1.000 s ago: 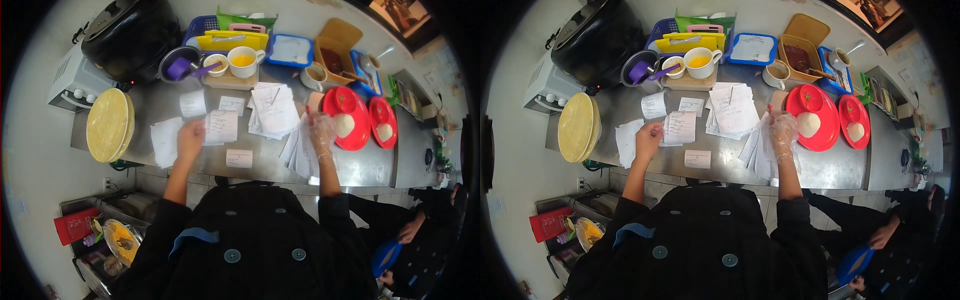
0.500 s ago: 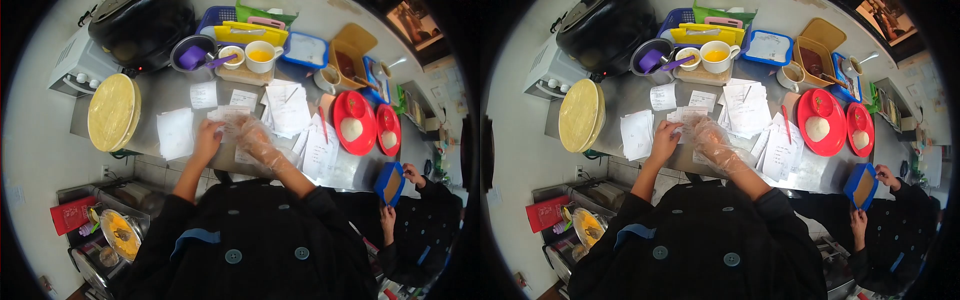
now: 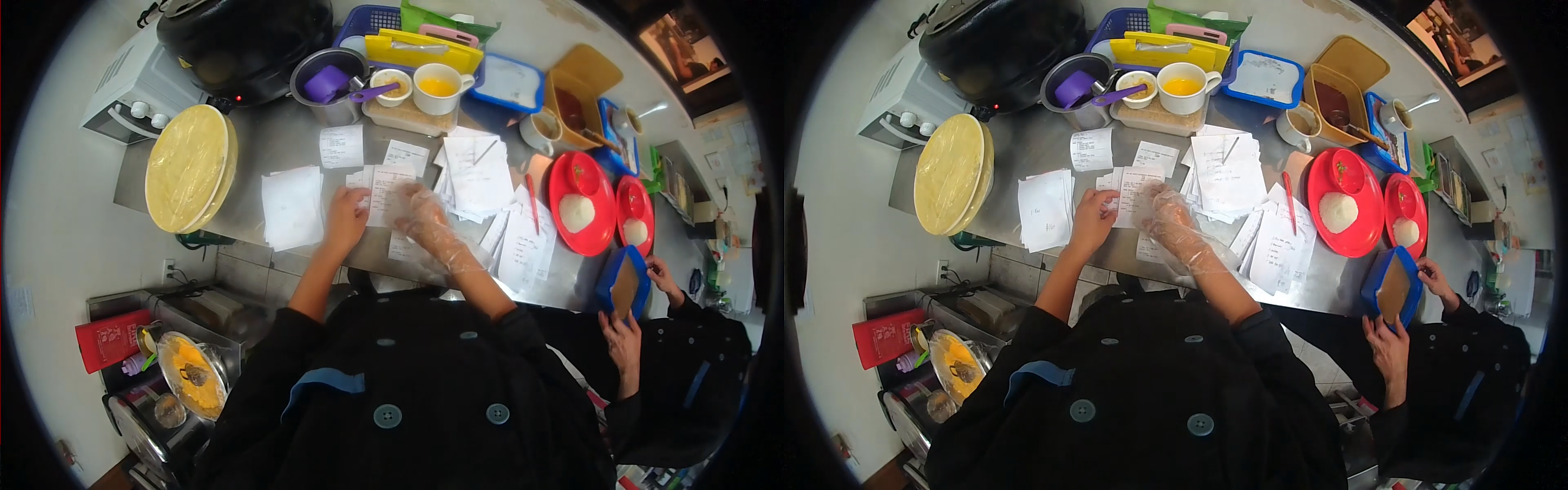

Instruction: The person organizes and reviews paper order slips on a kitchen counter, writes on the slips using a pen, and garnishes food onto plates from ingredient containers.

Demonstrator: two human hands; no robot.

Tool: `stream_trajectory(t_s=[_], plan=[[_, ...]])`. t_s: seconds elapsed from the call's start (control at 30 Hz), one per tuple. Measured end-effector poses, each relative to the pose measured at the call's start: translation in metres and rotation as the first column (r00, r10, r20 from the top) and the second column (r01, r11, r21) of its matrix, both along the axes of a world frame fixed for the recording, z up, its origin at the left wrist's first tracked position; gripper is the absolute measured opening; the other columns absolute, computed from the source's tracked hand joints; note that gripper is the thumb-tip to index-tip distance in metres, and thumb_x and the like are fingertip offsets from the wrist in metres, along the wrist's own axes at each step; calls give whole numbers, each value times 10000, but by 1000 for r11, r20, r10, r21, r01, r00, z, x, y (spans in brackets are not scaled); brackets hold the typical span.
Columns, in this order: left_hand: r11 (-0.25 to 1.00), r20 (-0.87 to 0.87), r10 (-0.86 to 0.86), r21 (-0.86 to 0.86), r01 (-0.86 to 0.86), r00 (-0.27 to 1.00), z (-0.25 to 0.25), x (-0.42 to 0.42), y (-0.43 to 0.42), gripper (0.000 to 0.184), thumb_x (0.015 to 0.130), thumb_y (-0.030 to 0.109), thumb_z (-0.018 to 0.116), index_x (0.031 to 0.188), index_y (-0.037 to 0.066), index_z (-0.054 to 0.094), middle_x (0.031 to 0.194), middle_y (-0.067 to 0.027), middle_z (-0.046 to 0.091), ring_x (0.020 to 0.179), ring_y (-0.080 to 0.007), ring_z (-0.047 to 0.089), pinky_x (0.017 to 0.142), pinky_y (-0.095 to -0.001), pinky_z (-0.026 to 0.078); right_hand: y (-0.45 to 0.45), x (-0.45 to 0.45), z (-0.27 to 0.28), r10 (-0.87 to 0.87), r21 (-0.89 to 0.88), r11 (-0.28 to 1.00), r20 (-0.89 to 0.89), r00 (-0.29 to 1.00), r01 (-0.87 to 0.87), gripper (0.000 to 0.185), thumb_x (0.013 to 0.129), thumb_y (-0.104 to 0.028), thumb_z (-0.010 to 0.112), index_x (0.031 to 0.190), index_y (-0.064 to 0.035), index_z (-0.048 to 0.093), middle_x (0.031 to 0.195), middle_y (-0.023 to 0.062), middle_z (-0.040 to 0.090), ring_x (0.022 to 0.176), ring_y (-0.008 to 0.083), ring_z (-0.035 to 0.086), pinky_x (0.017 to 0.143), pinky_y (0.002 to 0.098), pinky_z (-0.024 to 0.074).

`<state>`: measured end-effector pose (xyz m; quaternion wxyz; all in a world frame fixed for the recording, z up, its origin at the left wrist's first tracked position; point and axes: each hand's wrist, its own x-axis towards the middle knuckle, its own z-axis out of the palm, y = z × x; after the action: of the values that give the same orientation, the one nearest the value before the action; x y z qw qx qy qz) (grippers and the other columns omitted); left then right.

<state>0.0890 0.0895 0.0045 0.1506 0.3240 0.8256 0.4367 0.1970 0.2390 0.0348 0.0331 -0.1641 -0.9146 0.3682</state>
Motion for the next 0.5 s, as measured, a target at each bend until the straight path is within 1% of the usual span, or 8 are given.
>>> stream_trajectory(t_s=[0.13,0.2,0.27,0.33,0.37,0.43,0.47,0.5], plan=[[1000,9,31,-5,-31,999,-1,0,2,327,693,-57,602,984,90,598,915,-88,490,717,-184,528,640,-262,484,0,0,-11,-6,79,997,-7,1000,6,575,628,-149,706,1131,48,508,1137,210,502,1046,323,505,909,335,414],[999,18,33,-10,-33,999,-1,1,2,310,694,-48,602,970,92,604,901,-84,492,712,-179,528,641,-263,475,2,0,-11,47,140,989,-12,999,-44,552,626,-143,702,1117,34,520,1115,204,518,1033,319,515,900,339,421],[999,28,44,-15,-43,999,-1,4,2,293,695,-40,602,957,94,610,888,-80,495,707,-173,528,642,-263,466,1,-1,-7,27,87,996,13,1000,-28,528,626,-138,702,1098,25,530,1105,196,526,1025,313,521,891,338,426],[995,71,72,60,-77,995,-7,4,5,198,741,4,592,927,66,619,880,-82,520,704,-164,534,648,-261,445,5,-4,-12,16,35,999,32,999,-17,504,626,-134,701,1080,17,540,1096,188,533,1017,308,526,881,338,431],[995,64,77,60,-81,995,-11,3,7,198,741,4,592,927,66,619,880,-82,520,704,-164,534,648,-261,445,8,-5,-26,69,33,997,5,998,-69,535,645,-179,703,1095,35,507,1031,173,539,948,292,536,826,324,445],[989,119,131,60,-139,984,-19,4,8,121,809,83,566,896,20,620,897,-95,546,744,-176,540,688,-270,435,11,-6,-44,122,111,987,-46,992,-116,552,648,-185,714,1086,55,479,936,144,546,859,255,548,754,307,460],[988,119,136,58,-143,984,-21,5,9,121,809,83,566,896,20,620,897,-95,546,744,-176,540,688,-270,435,13,-6,-51,125,189,976,-71,990,-110,532,632,-145,723,1061,56,483,907,129,546,840,233,550,738,304,463],[989,103,138,39,-142,985,-21,6,10,157,838,133,549,902,8,619,911,-99,553,788,-185,534,726,-276,422,31,-10,-42,167,299,942,-27,986,-151,458,678,-156,677,1054,34,496,906,124,566,843,237,562,732,317,470]])
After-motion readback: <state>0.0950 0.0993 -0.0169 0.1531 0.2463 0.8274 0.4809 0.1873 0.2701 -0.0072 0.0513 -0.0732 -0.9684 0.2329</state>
